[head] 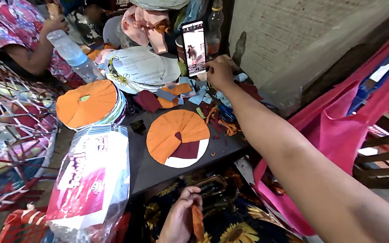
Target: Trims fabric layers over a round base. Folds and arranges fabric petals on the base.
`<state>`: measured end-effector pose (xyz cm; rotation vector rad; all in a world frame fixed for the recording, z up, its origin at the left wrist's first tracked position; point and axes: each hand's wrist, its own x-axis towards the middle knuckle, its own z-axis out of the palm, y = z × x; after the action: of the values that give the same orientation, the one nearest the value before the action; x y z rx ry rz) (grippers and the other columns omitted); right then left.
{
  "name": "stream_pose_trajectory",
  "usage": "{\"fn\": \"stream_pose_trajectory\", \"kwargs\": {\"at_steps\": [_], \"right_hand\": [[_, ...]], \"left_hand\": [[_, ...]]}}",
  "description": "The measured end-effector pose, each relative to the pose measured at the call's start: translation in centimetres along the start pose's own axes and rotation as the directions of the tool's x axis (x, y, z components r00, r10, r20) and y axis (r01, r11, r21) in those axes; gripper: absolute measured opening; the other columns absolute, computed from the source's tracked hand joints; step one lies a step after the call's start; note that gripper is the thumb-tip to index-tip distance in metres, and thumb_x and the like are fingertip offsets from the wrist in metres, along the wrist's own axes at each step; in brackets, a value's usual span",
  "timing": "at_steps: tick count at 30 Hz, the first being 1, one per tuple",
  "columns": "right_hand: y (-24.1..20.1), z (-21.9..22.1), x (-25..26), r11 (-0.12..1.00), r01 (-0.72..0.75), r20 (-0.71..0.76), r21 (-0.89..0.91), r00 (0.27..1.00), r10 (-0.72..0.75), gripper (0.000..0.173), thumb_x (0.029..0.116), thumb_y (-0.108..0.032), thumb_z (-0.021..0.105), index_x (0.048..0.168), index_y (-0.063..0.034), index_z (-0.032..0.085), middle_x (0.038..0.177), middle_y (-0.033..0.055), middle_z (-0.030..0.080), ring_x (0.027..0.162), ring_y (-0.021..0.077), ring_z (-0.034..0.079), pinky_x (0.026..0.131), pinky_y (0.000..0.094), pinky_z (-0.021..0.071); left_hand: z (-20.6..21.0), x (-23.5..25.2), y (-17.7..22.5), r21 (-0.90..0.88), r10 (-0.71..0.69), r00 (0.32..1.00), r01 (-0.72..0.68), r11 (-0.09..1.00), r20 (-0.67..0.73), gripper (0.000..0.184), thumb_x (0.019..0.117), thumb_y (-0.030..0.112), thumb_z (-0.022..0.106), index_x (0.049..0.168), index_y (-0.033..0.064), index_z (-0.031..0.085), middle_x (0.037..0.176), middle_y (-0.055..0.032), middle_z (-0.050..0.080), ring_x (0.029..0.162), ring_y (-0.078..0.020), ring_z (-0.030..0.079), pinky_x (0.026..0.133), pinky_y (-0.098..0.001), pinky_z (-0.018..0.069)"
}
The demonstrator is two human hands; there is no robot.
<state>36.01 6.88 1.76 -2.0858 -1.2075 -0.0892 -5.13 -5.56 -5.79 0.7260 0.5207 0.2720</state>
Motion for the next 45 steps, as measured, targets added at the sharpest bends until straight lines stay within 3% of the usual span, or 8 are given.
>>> {"fn": "stream_pose_trajectory", "kwargs": {"at_steps": [3,6,10,18,23,32,42,45], "right_hand": [[-0.09,-0.12,-0.06,1.000,0.002,-0.004,-0.007,1.000,-0.002,0.034,0.0959,-0.005,0.055,0.126,-0.0031,0.070,0.129,0.0280,0.061,0.123,0.0444,0.057,0.105,0.0599,0.0431],[-0.20,-0.17,-0.09,1.000,-0.001,-0.020,0.005,1.000,0.001,0.033,0.0963,-0.004,0.054,0.125,-0.0029,0.071,0.129,0.0272,0.061,0.123,0.0440,0.057,0.104,0.0593,0.0432],[0.28,0.13,0.12,1.000,0.019,-0.038,0.018,0.999,-0.019,0.033,0.0966,-0.004,0.052,0.124,-0.0026,0.071,0.128,0.0276,0.062,0.123,0.0444,0.057,0.105,0.0604,0.0426],[0.29,0.06,0.19,1.000,0.007,-0.032,0.007,0.999,-0.007,0.033,0.0971,-0.005,0.054,0.125,-0.0027,0.071,0.128,0.0272,0.062,0.125,0.0440,0.056,0.107,0.0591,0.0413],[0.30,0.14,0.26,1.000,-0.003,-0.030,-0.011,1.000,0.003,0.033,0.0976,-0.005,0.053,0.125,-0.0036,0.071,0.128,0.0263,0.062,0.125,0.0431,0.056,0.107,0.0579,0.0421],[0.38,-0.29,0.05,1.000,-0.023,-0.062,0.014,0.998,0.023,0.030,0.0999,-0.007,0.054,0.123,-0.0018,0.071,0.130,0.0280,0.061,0.125,0.0439,0.057,0.106,0.0585,0.0428],[0.49,-0.24,0.07,1.000,-0.013,-0.054,0.010,0.998,0.013,0.030,0.0989,-0.006,0.053,0.122,-0.0005,0.071,0.128,0.0286,0.062,0.128,0.0449,0.054,0.108,0.0593,0.0407],[0.47,-0.17,0.13,1.000,-0.010,-0.043,0.000,0.999,0.010,0.030,0.0982,-0.006,0.054,0.123,-0.0013,0.071,0.130,0.0276,0.062,0.129,0.0444,0.054,0.108,0.0600,0.0408]], "left_hand": [[-0.70,0.27,-0.39,-0.055,-0.015,0.995,0.020,0.998,0.101,0.034,0.0883,0.013,0.051,0.121,0.0135,0.061,0.096,0.0010,0.069,0.083,-0.0083,0.067,0.074,-0.0224,0.0568],[-0.53,0.35,-0.27,0.130,0.006,0.987,-0.028,0.991,0.163,0.040,0.0840,0.005,0.051,0.123,0.0128,0.058,0.100,0.0055,0.069,0.089,-0.0049,0.066,0.077,-0.0214,0.0552],[-0.26,0.47,-0.62,0.288,-0.018,0.981,-0.039,0.957,0.194,0.037,0.0884,0.008,0.060,0.125,0.0093,0.059,0.111,0.0058,0.068,0.099,-0.0051,0.065,0.086,-0.0246,0.0548],[-0.05,0.50,-0.85,0.301,-0.067,0.979,0.005,0.954,0.194,0.018,0.0880,0.008,0.069,0.104,0.0127,0.064,0.117,0.0021,0.069,0.101,-0.0059,0.067,0.087,-0.0244,0.0558],[-0.20,0.64,-0.92,0.318,-0.047,0.982,-0.014,0.948,0.185,0.007,0.0895,0.012,0.070,0.094,0.0159,0.067,0.110,0.0049,0.070,0.098,-0.0031,0.066,0.084,-0.0213,0.0544],[0.08,0.43,-0.82,0.375,-0.017,0.995,-0.020,0.927,0.095,0.014,0.0894,0.003,0.065,0.098,0.0132,0.065,0.094,0.0064,0.067,0.085,-0.0027,0.065,0.079,-0.0226,0.0559],[0.05,0.32,-0.71,0.369,-0.042,0.990,-0.012,0.929,0.137,0.015,0.0940,0.004,0.057,0.099,0.0183,0.056,0.076,0.0134,0.061,0.071,0.0018,0.061,0.069,-0.0190,0.0526],[0.14,0.32,-0.66,0.368,-0.049,0.992,0.001,0.930,0.120,0.019,0.0938,0.001,0.053,0.103,0.0175,0.055,0.076,0.0129,0.063,0.072,0.0007,0.063,0.071,-0.0209,0.0540]]}}
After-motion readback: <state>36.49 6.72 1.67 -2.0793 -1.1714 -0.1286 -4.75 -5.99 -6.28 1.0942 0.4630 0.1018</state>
